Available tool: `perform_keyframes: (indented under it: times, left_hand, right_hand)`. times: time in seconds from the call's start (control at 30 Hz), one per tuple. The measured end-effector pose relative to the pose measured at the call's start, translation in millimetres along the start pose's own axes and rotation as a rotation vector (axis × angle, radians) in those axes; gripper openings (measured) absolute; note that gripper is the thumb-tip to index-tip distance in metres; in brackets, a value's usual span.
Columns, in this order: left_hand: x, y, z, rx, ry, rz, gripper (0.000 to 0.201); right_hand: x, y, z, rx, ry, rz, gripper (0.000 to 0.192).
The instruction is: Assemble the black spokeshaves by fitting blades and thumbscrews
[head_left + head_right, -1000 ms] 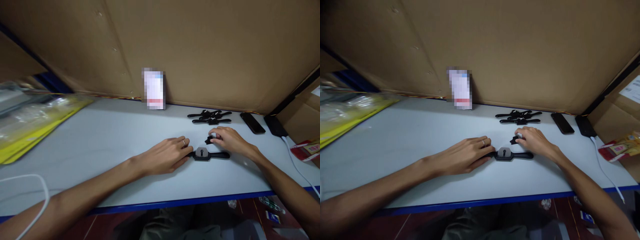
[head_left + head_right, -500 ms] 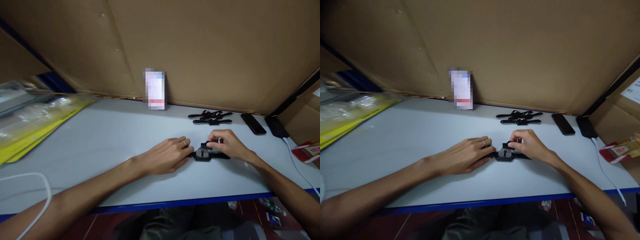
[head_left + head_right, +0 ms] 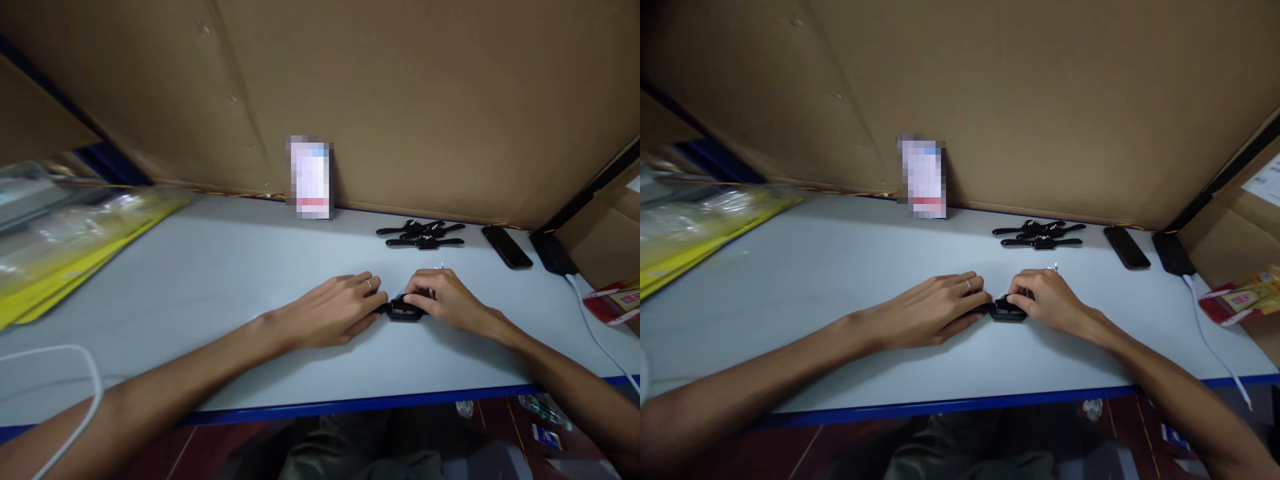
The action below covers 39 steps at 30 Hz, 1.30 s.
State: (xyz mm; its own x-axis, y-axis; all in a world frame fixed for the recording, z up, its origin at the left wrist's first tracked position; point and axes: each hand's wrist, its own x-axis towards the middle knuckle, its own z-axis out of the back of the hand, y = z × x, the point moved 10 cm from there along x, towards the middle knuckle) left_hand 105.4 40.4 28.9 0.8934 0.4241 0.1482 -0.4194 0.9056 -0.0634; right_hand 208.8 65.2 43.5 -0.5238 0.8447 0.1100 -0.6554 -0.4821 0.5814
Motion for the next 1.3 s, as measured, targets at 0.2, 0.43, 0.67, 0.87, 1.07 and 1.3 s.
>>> perform_keyframes:
  times: [0.2, 0.43, 0.67, 0.87, 1.07, 1.3]
  left_hand:
    - [-0.3, 0.6, -1.1, 0.006, 0.009, 0.004, 0.015]
    - [0.0, 0.5, -0.8, 0.011, 0.018, 0.005, 0.018]
    - [0.2, -0.1, -0.8, 0.001, 0.028, 0.006, 0.019]
    - [-0.5, -0.3, -0.3, 0.038, -0.009, -0.009, 0.018]
    - [-1.0, -5.2, 0.8, 0.122, -0.044, -0.063, 0.02]
    - [-1.5, -7.2, 1.9, 0.137, -0.043, -0.083, 0.017]
  right_hand:
    - [0.1, -0.4, 11.1, 0.048, -0.073, 0.006, 0.015]
    - [-6.2, -31.9, 76.3, -0.223, -0.311, -0.142, 0.017]
    - [-2.7, -80.1, 68.1, -0.484, -0.078, -0.301, 0.013]
    - [3.2, -87.2, 45.6, -0.4, 0.012, -0.231, 0.01]
    - [1.0, -75.4, 35.2, -0.459, 0.06, -0.203, 0.019]
    - [-2.4, -73.9, 36.3, -0.489, 0.061, -0.216, 0.021]
